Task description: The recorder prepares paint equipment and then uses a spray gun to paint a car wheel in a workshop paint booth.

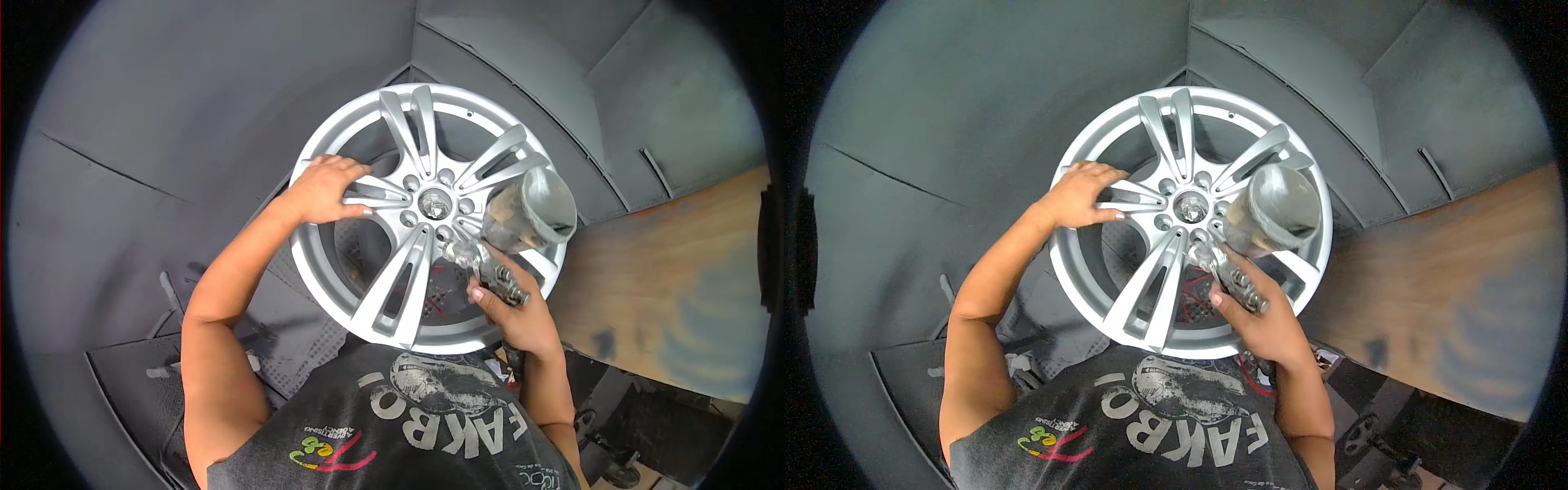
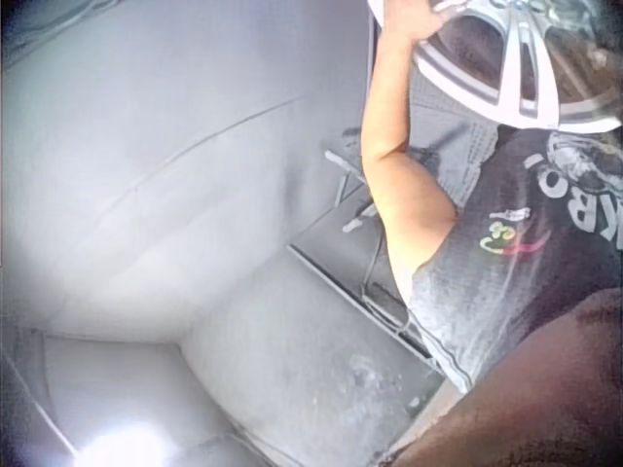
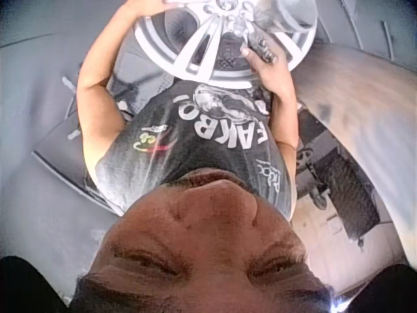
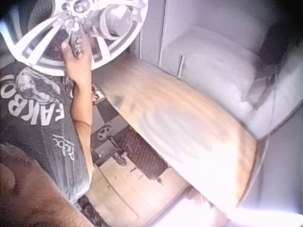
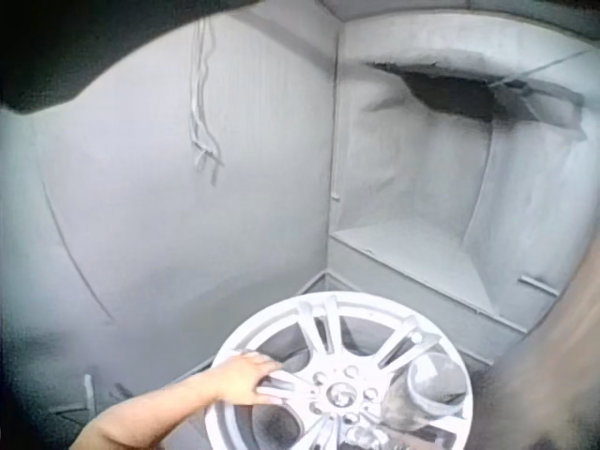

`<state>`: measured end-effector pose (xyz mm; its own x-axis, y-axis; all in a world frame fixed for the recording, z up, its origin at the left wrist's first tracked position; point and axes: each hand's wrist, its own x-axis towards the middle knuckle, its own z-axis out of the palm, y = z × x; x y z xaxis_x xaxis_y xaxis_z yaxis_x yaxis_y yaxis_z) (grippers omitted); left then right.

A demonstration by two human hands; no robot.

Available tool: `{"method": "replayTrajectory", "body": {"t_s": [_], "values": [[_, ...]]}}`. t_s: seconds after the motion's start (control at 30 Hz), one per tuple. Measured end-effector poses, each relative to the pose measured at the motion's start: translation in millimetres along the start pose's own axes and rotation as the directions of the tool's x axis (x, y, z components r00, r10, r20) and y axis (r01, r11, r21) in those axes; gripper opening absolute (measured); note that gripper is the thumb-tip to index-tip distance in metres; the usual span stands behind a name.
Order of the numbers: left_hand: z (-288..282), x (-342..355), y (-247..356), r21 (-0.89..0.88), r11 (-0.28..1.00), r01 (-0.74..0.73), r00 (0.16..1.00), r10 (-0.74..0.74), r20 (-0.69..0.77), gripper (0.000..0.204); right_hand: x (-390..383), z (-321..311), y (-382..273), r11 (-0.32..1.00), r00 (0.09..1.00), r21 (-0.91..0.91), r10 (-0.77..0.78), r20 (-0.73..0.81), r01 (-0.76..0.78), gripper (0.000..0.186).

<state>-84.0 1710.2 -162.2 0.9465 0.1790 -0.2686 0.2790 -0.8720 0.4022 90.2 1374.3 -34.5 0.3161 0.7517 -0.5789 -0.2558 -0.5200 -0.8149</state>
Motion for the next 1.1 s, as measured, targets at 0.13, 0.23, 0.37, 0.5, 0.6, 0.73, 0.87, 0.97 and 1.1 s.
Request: {"method": "replayTrajectory", "body": {"t_s": [0.13,0.23,0.37,0.5,0.6,0.73,0.87,0.97,1.1], "values": [[0,-14,-44,-0.031,0.997,0.072,0.996,-0.073,-0.043,0.066,-30,-6,11,0.998,0.982,-0.056,-0.035,-0.187,0.024,0.058],[6,-2,-45,-0.054,0.991,0.124,0.984,-0.129,-0.122,0.060,-49,-18,12,1.000,0.919,0.004,-0.014,-0.393,0.017,0.056],[-8,7,-63,-0.047,0.984,0.173,0.973,-0.178,-0.144,0.054,-58,-22,18,0.994,0.823,0.008,-0.082,-0.562,0.105,0.056],[8,-30,-50,-0.064,0.949,0.308,0.928,-0.315,-0.200,0.055,-75,-15,35,0.988,0.756,-0.123,-0.011,-0.655,-0.092,0.053],[26,-78,-7,-0.029,0.907,0.421,0.882,-0.417,-0.221,0.061,-78,5,24,0.996,0.802,-0.032,0.050,-0.595,-0.086,0.056],[29,-140,95,0.032,0.907,0.421,0.906,-0.422,0.035,0.099,-86,40,37,0.994,0.902,0.080,0.103,-0.419,-0.076,0.061],[47,-143,136,-0.120,0.980,-0.160,0.987,0.161,0.002,0.078,-107,62,57,0.980,0.962,0.181,0.126,-0.243,-0.083,0.057],[98,-170,156,0.123,0.841,-0.527,0.849,0.514,0.120,0.058,-149,105,140,0.984,0.980,0.179,0.036,-0.198,0.000,0.055],[118,-181,161,0.174,0.751,-0.637,0.770,0.610,0.187,0.058,-175,120,185,0.965,0.985,0.213,-0.130,-0.116,0.153,0.055]]}}
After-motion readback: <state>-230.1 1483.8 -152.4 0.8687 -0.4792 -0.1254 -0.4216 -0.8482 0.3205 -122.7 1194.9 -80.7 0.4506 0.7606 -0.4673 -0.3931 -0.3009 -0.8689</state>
